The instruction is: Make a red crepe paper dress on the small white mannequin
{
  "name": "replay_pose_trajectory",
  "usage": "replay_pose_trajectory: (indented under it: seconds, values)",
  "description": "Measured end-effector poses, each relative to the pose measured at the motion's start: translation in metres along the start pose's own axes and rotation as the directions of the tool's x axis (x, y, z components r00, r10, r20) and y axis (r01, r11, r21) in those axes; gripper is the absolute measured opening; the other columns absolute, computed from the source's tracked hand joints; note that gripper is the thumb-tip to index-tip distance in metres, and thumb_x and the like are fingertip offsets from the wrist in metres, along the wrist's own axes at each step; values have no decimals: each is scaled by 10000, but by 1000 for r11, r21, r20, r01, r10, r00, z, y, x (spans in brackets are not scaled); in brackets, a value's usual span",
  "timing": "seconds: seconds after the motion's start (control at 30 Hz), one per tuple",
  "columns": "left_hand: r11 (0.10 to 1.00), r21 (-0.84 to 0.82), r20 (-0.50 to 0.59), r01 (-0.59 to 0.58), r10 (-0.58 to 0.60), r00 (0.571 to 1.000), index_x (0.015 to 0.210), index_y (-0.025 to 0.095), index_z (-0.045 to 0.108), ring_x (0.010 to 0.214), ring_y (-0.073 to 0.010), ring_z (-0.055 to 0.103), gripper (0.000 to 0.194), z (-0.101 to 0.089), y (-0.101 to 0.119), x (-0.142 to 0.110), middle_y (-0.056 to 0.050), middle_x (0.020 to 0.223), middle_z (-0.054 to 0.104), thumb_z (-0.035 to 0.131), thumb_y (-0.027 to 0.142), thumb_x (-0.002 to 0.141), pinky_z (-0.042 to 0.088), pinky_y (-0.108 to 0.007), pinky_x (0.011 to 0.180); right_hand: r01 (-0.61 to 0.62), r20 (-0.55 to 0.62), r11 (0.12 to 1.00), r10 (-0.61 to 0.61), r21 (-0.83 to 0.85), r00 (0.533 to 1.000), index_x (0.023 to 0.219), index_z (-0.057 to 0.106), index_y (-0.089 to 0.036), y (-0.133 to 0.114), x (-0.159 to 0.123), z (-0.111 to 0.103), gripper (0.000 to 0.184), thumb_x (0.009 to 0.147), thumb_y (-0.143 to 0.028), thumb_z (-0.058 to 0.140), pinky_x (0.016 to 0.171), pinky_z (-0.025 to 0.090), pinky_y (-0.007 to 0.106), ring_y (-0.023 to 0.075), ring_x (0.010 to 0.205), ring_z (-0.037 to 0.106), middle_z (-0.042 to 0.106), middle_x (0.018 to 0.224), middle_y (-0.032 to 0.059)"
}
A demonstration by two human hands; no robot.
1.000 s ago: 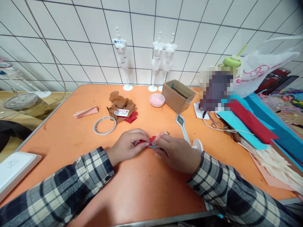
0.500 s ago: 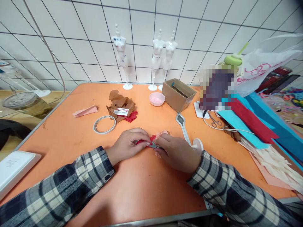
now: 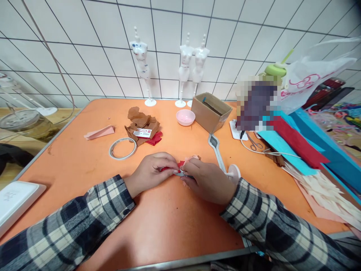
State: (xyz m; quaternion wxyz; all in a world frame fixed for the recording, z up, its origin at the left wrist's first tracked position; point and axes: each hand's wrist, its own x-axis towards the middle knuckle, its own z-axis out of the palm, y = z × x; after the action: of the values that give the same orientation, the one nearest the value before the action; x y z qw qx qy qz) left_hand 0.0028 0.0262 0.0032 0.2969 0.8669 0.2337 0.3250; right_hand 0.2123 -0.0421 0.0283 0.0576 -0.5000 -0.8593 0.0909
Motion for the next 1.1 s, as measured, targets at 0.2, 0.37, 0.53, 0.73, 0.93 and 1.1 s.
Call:
replay_pose_trajectory:
  seconds: [0.2, 0.37, 0.53, 0.73, 0.93, 1.1]
  values:
    - [1000, 14, -5, -3, 3, 1000, 835, 194, 767, 749, -129, 691, 173, 0, -1, 0, -52, 861, 732, 626, 248, 920, 549, -211, 707, 36, -58, 998, -39, -58, 998, 1038, 586, -172, 1, 0, 3, 209, 998, -363, 509, 538, 400, 284, 194, 848, 645, 647, 1045, 89]
    - [999, 30, 3, 11, -11, 1000, 825, 196, 769, 732, -123, 686, 176, -1, 1, 2, -49, 852, 732, 626, 241, 916, 535, -197, 671, 65, -94, 996, -71, -69, 993, 1033, 575, -177, 5, 0, 8, 229, 1005, -387, 488, 570, 425, 275, 197, 906, 631, 631, 1050, 90]
    - [999, 33, 12, 24, -24, 1000, 813, 187, 771, 684, -118, 681, 171, -2, 0, 4, -62, 855, 742, 641, 252, 903, 518, -185, 601, 92, -80, 992, -99, -92, 992, 1052, 564, -163, 7, 1, 11, 264, 1024, -391, 434, 556, 420, 280, 204, 869, 616, 618, 1051, 106]
    - [998, 60, 16, 9, -10, 1000, 824, 200, 776, 729, -128, 699, 158, -3, -2, 4, -53, 844, 745, 660, 277, 898, 554, -196, 682, 118, -132, 988, -131, -96, 983, 1071, 557, -154, 9, 2, 14, 293, 1031, -399, 402, 570, 438, 286, 207, 836, 611, 611, 1066, 126]
    - [998, 62, 16, 21, -22, 1000, 818, 207, 776, 709, -131, 694, 162, -4, -1, 4, -49, 841, 744, 658, 287, 897, 556, -204, 661, 117, -145, 991, -126, -71, 981, 1070, 557, -153, 10, 2, 14, 263, 1009, -392, 467, 641, 461, 284, 204, 868, 606, 624, 1060, 111]
    - [998, 54, 32, 39, -41, 999, 821, 202, 767, 724, -136, 693, 137, -4, -1, 4, -49, 838, 743, 671, 277, 885, 544, -202, 639, 159, -166, 986, -165, -46, 972, 1050, 569, -155, 13, 1, 11, 231, 1007, -359, 468, 704, 476, 307, 205, 881, 605, 628, 1041, 95]
